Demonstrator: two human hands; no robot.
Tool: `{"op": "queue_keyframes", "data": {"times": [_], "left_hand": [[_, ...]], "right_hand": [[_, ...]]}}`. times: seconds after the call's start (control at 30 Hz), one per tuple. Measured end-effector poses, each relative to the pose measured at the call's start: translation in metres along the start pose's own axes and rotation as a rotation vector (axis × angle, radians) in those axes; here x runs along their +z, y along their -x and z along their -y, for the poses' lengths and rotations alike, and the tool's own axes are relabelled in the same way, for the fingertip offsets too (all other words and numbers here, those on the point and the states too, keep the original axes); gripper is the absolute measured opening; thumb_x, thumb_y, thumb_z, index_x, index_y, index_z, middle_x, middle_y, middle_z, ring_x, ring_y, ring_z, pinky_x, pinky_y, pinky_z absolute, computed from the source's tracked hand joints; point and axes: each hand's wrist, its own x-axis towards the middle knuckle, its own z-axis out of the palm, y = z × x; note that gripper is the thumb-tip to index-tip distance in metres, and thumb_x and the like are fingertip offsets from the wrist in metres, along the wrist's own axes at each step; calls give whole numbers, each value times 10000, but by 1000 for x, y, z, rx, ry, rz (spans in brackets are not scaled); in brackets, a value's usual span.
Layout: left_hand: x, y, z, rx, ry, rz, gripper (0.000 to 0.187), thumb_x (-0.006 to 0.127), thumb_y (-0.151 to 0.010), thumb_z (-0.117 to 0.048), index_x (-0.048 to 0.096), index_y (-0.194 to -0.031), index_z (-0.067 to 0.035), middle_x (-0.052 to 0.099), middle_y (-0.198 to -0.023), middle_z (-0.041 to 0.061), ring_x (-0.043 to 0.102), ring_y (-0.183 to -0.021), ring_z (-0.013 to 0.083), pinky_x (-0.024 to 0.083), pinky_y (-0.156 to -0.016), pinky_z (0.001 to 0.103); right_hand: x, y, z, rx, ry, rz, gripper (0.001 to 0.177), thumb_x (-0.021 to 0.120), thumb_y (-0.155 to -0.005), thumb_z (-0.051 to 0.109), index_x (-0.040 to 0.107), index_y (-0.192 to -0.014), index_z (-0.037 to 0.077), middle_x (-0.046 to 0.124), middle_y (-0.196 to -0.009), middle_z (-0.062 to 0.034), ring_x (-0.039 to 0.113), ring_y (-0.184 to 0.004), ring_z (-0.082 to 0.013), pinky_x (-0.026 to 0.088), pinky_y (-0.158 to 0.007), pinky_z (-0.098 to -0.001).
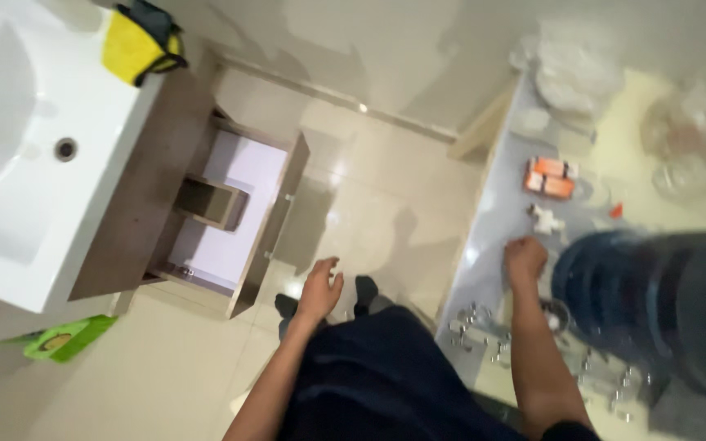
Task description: The person cleans the interior of a bathroom vanity cabinet with a spray bottle and cloth. They then install metal drawer slides and place a metal hook rack and a plastic pipe fitting inside the cabinet.
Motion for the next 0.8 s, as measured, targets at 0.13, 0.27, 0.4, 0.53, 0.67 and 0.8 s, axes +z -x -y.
{"op": "queue_keyframes", "data": {"times": [0.13,0.27,0.4,0.53,0.67,0.8], "left_hand": [[-4,8,10,-77,30,-25,376,644,-922,-146,622,-1284,-47,665,-1204,183,704,-995,326,569,-860,403],[-3,13,9,-105,57,-33,365,644,-927,-154,627,-1278,-54,660,-1177,175,698,-964,318,572,-843,399],[-4,12,6,-137,83,-16,358,632,-933,-151,626,-1280,-62,662,-1186,153,697,-950,306,566,-845,397],[-8,13,8,-133,140,-52,354,635,-930,-149,630,-1272,-58,671,-1180,148,707,-931,287,568,-834,390],[-5,15,6,-38,234,-136,340,639,-943,-146,632,-1264,-34,695,-1150,159,701,-905,280,573,-813,384],[-6,12,-6,-36,319,-170,330,635,-961,-163,642,-1263,-29,715,-1136,151,698,-892,251,575,-802,367]], "right_hand": [[-20,6,18,-29,-56,15,219,715,-860,213,776,-989,47,731,-970,-283,700,-947,-471,551,-910,-509],[-36,15,34,-105,-54,-66,356,792,-814,202,740,-1098,-5,719,-1024,-300,683,-984,-477,533,-931,-503],[-46,12,47,-30,-19,22,348,810,-816,237,763,-1063,-4,716,-1037,-299,681,-1002,-475,530,-934,-507],[-47,9,65,-276,57,-41,289,804,-875,264,758,-1019,18,755,-982,-222,719,-951,-399,554,-921,-478],[-25,16,102,-142,-296,245,252,696,-997,279,718,-1019,29,771,-829,-184,751,-709,-272,584,-658,-376],[9,43,163,-317,-636,537,253,672,-990,251,673,-1027,1,749,-788,-144,702,-619,-170,557,-528,-316]]}}
